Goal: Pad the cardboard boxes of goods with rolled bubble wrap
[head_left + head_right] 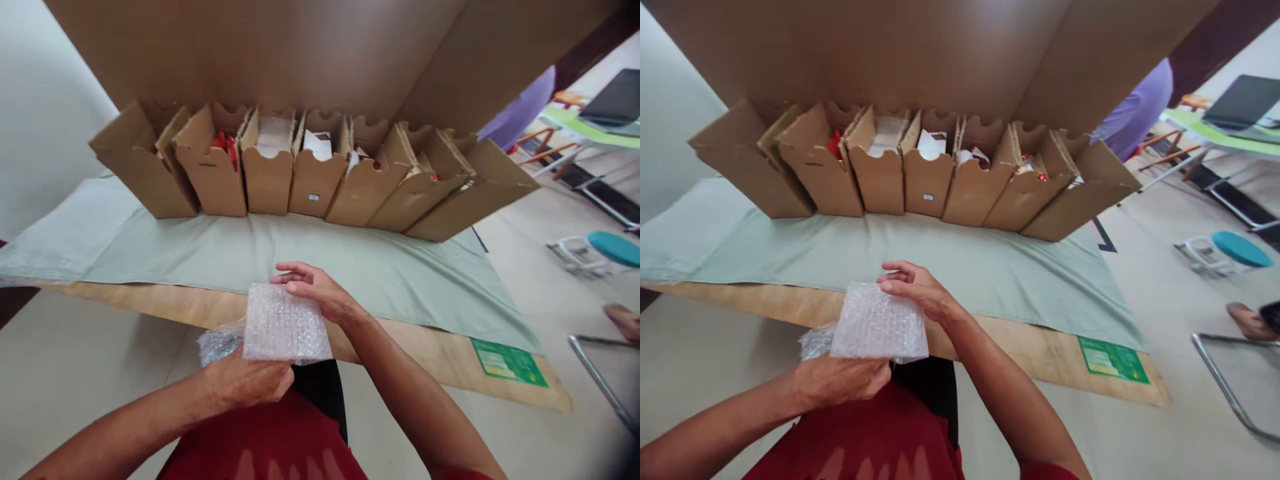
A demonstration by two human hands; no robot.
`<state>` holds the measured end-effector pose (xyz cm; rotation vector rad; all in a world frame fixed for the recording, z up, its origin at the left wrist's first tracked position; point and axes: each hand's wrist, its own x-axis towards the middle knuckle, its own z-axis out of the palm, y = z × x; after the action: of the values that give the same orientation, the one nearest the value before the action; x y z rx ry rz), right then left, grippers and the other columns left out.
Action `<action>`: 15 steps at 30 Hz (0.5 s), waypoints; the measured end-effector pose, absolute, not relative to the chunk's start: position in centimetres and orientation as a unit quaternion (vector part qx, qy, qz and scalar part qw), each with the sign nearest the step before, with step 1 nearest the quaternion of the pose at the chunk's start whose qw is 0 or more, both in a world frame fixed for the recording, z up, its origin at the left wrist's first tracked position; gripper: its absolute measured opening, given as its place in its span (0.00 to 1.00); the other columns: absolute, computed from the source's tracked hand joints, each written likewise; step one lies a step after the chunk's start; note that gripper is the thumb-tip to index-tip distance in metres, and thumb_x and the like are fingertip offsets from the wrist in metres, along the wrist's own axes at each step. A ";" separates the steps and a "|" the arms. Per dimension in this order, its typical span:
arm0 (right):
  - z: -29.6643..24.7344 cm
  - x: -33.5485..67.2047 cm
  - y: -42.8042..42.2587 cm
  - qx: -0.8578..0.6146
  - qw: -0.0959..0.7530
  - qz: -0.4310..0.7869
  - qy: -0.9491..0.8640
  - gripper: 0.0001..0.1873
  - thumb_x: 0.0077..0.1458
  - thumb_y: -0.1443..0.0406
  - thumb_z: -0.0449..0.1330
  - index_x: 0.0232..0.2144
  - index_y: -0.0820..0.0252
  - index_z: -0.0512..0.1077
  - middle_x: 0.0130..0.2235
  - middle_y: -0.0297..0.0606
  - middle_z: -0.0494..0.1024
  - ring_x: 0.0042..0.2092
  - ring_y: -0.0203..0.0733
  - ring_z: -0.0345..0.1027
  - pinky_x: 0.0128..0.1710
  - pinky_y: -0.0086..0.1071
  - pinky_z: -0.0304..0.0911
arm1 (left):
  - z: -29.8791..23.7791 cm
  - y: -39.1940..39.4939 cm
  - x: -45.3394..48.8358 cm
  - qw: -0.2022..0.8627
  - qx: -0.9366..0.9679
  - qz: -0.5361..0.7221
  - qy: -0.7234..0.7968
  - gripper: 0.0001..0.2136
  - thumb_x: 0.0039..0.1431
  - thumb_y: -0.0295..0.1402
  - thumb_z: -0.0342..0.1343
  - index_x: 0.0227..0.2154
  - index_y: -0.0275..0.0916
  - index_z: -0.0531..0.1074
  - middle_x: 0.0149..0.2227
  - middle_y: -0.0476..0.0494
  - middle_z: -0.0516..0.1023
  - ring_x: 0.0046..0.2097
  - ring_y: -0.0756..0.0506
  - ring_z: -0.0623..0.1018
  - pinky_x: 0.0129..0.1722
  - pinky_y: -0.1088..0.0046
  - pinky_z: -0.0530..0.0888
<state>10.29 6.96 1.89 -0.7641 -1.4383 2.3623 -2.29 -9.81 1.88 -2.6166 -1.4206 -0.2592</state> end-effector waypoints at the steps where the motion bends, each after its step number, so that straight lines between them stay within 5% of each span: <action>1: 1.9 11.1 7.0 -0.252 0.145 0.804 -0.519 0.30 0.42 0.54 0.79 0.47 0.56 0.77 0.41 0.37 0.81 0.41 0.41 0.74 0.45 0.36 0.69 | 2.5 -9.5 -2.5 0.101 -0.891 -0.073 -0.437 0.09 0.54 0.20 0.52 0.27 0.39 0.76 0.29 0.41 0.81 0.32 0.42 0.79 0.42 0.62 0.78; 5: 2.9 13.5 7.9 -0.181 0.237 0.761 -0.576 0.16 0.49 0.55 0.76 0.37 0.55 0.80 0.36 0.33 0.80 0.39 0.38 0.73 0.46 0.36 0.68 | 6.4 -6.9 -3.9 0.125 -0.898 -0.072 -0.416 0.10 0.54 0.21 0.53 0.33 0.37 0.79 0.45 0.34 0.84 0.52 0.34 0.80 0.53 0.52 0.76; 9: 4.3 16.7 11.0 -0.162 0.388 0.662 -0.620 0.22 0.48 0.45 0.74 0.23 0.52 0.75 0.34 0.35 0.81 0.53 0.50 0.74 0.62 0.47 0.62 | 7.8 -3.6 -5.3 0.144 -0.863 -0.076 -0.478 0.08 0.57 0.23 0.53 0.31 0.35 0.78 0.58 0.27 0.78 0.64 0.29 0.73 0.58 0.48 0.74; 11: 4.2 19.4 12.7 -0.218 0.376 0.609 -0.663 0.22 0.49 0.44 0.71 0.21 0.52 0.74 0.36 0.37 0.82 0.58 0.54 0.72 0.64 0.52 0.60 | 6.3 -2.5 -6.2 0.144 -0.853 -0.062 -0.497 0.09 0.58 0.22 0.53 0.34 0.35 0.79 0.63 0.27 0.74 0.67 0.29 0.70 0.61 0.46 0.72; 15: 2.1 25.7 14.4 -0.382 0.279 0.461 -0.750 0.08 0.55 0.61 0.61 0.28 0.53 0.80 0.44 0.39 0.85 0.56 0.53 0.75 0.63 0.53 0.62 | 1.2 -1.8 -8.4 0.038 -0.833 -0.044 -0.550 0.21 0.56 0.21 0.52 0.51 0.40 0.77 0.64 0.33 0.74 0.67 0.33 0.71 0.64 0.45 0.70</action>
<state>25.69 14.38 2.15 -1.0256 -2.0128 1.2367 -8.44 -1.80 1.20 -2.5566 -1.6876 -0.1364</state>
